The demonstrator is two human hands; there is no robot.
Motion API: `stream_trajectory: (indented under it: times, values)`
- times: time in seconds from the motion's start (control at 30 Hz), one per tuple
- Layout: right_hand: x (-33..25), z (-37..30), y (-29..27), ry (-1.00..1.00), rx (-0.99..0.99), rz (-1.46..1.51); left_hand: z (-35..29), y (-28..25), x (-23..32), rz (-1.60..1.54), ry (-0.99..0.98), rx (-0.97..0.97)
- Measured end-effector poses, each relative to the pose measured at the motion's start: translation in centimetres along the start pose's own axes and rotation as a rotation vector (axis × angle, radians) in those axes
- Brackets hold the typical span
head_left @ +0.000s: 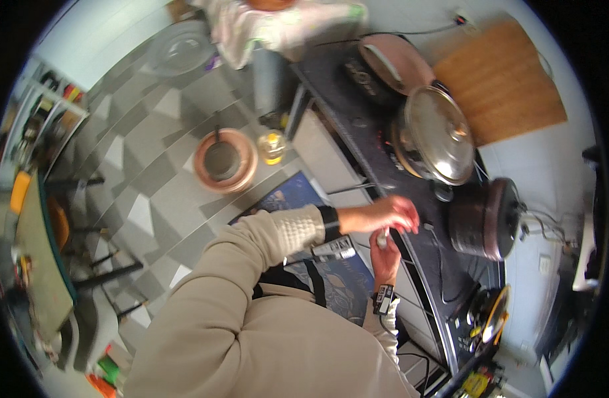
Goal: The person moves items in a kitchen, including a cardboard box and a purple bag, then washes a cloth at the sink. They plug in an electric pot on the counter, open its lid, and wipe the floor near a washing machine with the wet cloth.
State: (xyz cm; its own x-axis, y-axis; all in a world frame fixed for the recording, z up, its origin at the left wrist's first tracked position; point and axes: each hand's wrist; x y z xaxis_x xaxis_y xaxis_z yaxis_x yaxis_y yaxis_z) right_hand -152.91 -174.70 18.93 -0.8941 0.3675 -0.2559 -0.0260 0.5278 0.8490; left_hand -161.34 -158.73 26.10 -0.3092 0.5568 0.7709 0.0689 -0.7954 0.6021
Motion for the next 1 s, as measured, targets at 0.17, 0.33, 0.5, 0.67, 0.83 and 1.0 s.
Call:
stream_trajectory:
  times: [0.17,0.33,0.5,0.67,0.83,1.0]
  values:
    - [10.0,-1.4,3.7,0.379,-0.154,0.306,-7.7,3.6,-1.5,0.131,-0.056,0.117]
    - [15.7,-4.6,8.2,0.475,-0.234,-0.165,-20.5,0.2,3.4,0.497,0.016,0.317]
    - [25.1,-4.7,13.2,0.293,-0.493,-0.596,-31.4,-3.1,10.0,0.125,-0.239,0.83]
    - [39.7,-5.5,16.3,0.134,-0.894,-1.32,-42.0,-8.7,16.0,0.135,-0.097,0.859]
    - [52.8,-5.0,18.3,0.294,-0.972,-1.371,-54.7,-14.8,21.1,0.313,-0.068,0.985]
    - [60.8,-4.4,20.4,0.316,-1.013,-1.52,-61.4,-19.2,25.1,0.612,-0.261,0.959]
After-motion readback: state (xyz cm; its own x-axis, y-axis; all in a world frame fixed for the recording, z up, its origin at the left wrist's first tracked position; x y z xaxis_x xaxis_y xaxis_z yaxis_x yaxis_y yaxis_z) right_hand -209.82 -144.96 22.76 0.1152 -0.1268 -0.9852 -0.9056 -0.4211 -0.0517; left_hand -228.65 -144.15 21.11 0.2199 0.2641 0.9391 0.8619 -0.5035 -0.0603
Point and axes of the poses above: each hand's wrist, its own z-axis towards the middle knuckle, its own y-axis out of the palm, x = y × z, and after that the axes turned 5 degrees about z, right-handed
